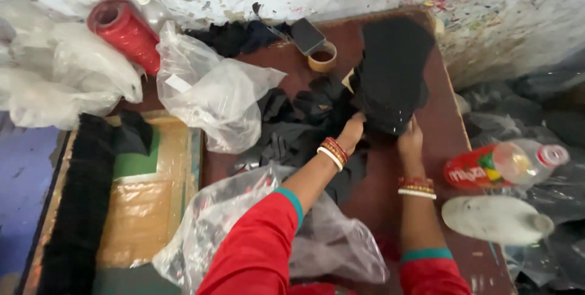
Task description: The person sorts through printed black textile parts on a workspace, organizes them into stacks by hand, and then places the stacks into a clear plastic bag.
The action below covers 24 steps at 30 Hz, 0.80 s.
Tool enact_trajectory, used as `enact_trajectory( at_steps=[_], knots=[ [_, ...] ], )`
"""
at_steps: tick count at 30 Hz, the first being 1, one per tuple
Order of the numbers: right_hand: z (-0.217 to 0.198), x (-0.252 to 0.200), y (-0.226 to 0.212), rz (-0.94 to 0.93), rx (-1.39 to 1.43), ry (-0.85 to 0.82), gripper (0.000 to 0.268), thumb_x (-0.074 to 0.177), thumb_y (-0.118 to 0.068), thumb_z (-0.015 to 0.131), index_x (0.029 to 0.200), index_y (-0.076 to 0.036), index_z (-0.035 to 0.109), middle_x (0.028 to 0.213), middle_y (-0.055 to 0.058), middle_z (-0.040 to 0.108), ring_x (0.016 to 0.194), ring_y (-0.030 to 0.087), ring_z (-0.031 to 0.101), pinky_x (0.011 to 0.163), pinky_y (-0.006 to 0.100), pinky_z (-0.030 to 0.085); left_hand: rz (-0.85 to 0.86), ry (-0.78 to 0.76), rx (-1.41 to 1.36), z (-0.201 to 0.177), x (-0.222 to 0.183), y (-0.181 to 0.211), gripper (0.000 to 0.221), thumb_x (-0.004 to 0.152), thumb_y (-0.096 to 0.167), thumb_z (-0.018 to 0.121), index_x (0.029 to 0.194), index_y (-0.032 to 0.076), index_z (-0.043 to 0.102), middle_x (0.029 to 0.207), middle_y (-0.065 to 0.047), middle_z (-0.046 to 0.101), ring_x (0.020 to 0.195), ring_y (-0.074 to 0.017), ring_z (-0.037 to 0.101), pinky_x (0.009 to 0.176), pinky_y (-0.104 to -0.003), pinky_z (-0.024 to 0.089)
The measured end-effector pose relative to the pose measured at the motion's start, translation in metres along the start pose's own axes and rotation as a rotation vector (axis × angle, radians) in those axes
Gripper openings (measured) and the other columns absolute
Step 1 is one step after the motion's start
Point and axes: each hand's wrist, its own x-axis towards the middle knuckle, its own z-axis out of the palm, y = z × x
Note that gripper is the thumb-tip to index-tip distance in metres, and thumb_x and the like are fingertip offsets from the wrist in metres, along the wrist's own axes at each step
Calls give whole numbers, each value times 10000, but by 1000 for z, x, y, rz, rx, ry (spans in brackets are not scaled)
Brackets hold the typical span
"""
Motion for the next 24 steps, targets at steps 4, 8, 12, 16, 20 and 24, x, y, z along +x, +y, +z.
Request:
enact_trajectory(
  at_steps=[4,8,12,16,20,24],
  knots=[
    [-33,-78,47,-104,-243,44,478,1132,-293,388,1453,24,546,1382,235,634,1270,332,617,1046,382,449,-83,-41,16,6,-93,-16,369,967,376,459,1219,149,603,1179,-41,604,1058,-217,525,886,-412,451],
    [-47,-160,9,36,-46,28,470,1093,-275,420,1419,42,539,1377,195,637,1234,278,589,1053,382,429,-236,-15,-35,7,-172,-23,282,929,316,524,1156,164,597,1208,-19,576,1143,-223,497,942,-473,427],
    [-60,-227,5,192,2,66,426,1129,-279,425,1341,49,596,1275,204,684,1154,282,615,1009,381,466,-254,-33,-173,-10,-218,-61,254,918,311,557,1116,156,592,1157,-33,560,1131,-253,502,950,-502,462],
    [-76,-265,14,272,47,98,421,1116,-244,414,1380,53,553,1381,194,634,1268,274,585,1083,378,430,-249,8,-175,-14,-259,-74,246,904,299,529,1095,151,577,1143,-13,571,1103,-247,503,940,-508,469],
    [-98,-267,-56,320,29,-11,441,1063,-198,387,1389,1,606,1382,200,635,1269,288,592,1070,382,434,-345,32,-292,-28,-246,-96,286,971,335,561,1135,105,522,1189,-89,547,1105,-315,535,957,-528,481],
    [-119,-249,-195,-124,-117,140,387,1127,-241,462,1361,24,618,1334,222,641,1246,310,583,1063,401,422,-361,80,-147,-10,-292,7,450,1003,449,449,1331,163,560,1372,-16,584,1159,-238,565,962,-412,478]
  ],
)
